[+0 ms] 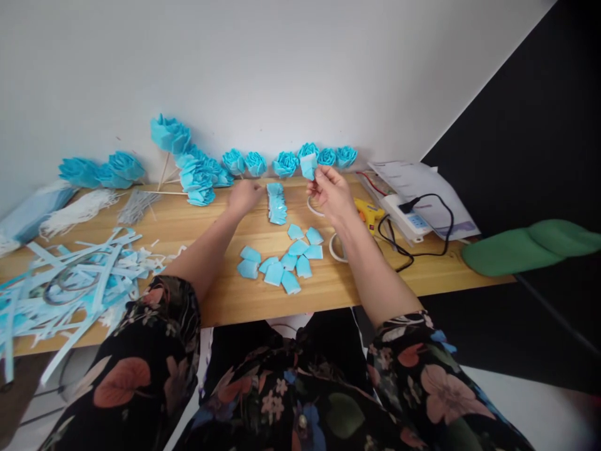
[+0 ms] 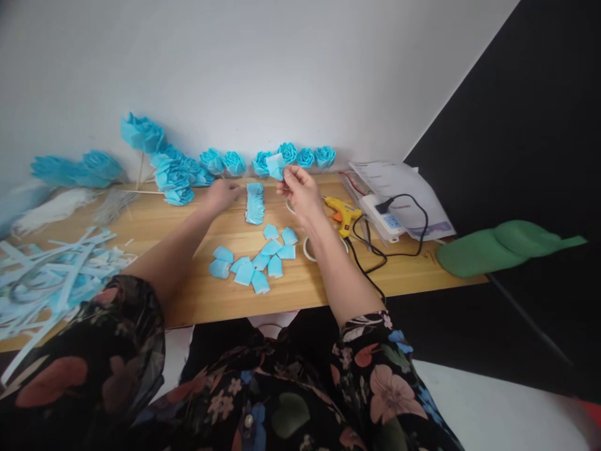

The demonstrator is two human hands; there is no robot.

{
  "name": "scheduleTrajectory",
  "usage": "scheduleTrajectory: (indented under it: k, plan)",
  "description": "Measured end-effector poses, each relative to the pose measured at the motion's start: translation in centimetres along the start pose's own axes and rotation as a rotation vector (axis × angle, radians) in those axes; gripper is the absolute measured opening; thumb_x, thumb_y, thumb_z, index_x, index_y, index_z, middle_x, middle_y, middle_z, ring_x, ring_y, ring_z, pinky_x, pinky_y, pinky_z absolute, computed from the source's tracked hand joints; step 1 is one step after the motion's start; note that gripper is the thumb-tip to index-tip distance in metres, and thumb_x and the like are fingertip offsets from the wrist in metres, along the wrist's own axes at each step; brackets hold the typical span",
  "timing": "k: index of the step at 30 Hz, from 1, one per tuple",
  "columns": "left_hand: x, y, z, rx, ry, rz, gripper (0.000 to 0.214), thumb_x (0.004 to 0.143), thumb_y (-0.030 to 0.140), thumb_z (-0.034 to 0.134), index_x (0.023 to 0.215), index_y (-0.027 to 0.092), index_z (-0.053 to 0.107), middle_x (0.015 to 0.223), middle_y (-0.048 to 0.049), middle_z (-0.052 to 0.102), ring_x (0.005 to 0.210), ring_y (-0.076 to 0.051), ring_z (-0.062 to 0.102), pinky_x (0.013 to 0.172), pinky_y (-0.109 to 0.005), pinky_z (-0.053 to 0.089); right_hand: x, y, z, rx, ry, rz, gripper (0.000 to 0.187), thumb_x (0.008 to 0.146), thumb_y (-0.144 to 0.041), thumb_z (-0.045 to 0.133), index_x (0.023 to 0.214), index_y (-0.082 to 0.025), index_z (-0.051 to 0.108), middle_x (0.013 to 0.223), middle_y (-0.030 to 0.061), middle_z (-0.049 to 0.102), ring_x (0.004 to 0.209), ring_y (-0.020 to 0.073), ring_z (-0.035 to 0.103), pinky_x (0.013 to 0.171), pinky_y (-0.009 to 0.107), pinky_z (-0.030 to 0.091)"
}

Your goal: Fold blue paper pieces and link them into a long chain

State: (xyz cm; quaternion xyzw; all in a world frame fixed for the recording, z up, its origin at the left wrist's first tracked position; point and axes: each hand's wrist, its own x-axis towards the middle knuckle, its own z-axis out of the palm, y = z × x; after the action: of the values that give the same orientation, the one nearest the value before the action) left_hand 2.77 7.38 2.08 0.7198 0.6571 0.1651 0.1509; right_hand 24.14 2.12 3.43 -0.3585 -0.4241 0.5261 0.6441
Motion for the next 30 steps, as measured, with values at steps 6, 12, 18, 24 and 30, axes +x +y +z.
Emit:
scheduleTrajectory:
  k: [6, 12, 18, 24, 30]
  plan:
    - [1.3, 0.9, 0.8, 0.011, -0.009, -0.044, 0.025, 0.091, 0.035, 0.058, 0.085, 0.018, 0.076, 0.095, -0.0124, 0.077, 0.089, -0.028, 0.068, 0.074, -0.032, 0.044, -0.3, -0.3, 0.4, 0.050, 0.006, 0.028, 0.034, 0.074, -0.043, 0.088, 0.086, -0.023, 0.063, 0.072, -0.0089, 0.064, 0.062, 0.0030, 0.061, 0.058, 0.015, 0.052]
    - [1.4, 1.8, 1.7, 0.025, 0.022, -0.048, 0.019, 0.088, 0.027, 0.060, 0.079, 0.017, 0.074, 0.097, -0.0158, 0.077, 0.095, -0.032, 0.070, 0.079, -0.036, 0.049, -0.2, 0.4, 0.5, 0.032, -0.039, 0.050, 0.031, 0.080, -0.044, 0.083, 0.091, -0.023, 0.064, 0.074, -0.0080, 0.065, 0.064, 0.0039, 0.063, 0.061, 0.017, 0.054]
    - [1.5, 1.0, 2.1, 0.016, 0.047, -0.026, 0.025, 0.089, 0.025, 0.054, 0.090, 0.016, 0.077, 0.102, -0.0166, 0.078, 0.093, -0.030, 0.069, 0.079, -0.034, 0.048, -0.3, 0.4, 0.7, 0.083, -0.019, 0.112, 0.024, 0.082, -0.036, 0.083, 0.089, -0.022, 0.064, 0.072, -0.0079, 0.065, 0.062, 0.0042, 0.062, 0.060, 0.016, 0.053]
    - [1.4, -0.4, 1.2, 0.007, 0.030, 0.044, 0.032, 0.092, 0.032, 0.052, 0.085, 0.012, 0.077, 0.087, -0.0121, 0.075, 0.078, -0.023, 0.064, 0.066, -0.029, 0.039, -0.4, 0.1, 0.7, 0.130, 0.010, 0.167, 0.017, 0.086, -0.029, 0.078, 0.085, -0.023, 0.062, 0.070, -0.0088, 0.064, 0.060, 0.0036, 0.061, 0.059, 0.015, 0.052]
    - [-0.8, -1.2, -0.4, 0.044, -0.111, 0.053, 0.041, 0.093, 0.045, 0.052, 0.080, 0.015, 0.077, 0.075, -0.0084, 0.072, 0.064, -0.020, 0.058, 0.057, -0.029, 0.032, -0.5, 0.2, 0.7, 0.091, -0.013, 0.173, 0.014, 0.090, -0.030, 0.075, 0.090, -0.023, 0.064, 0.072, -0.0083, 0.064, 0.061, 0.0040, 0.061, 0.061, 0.016, 0.052]
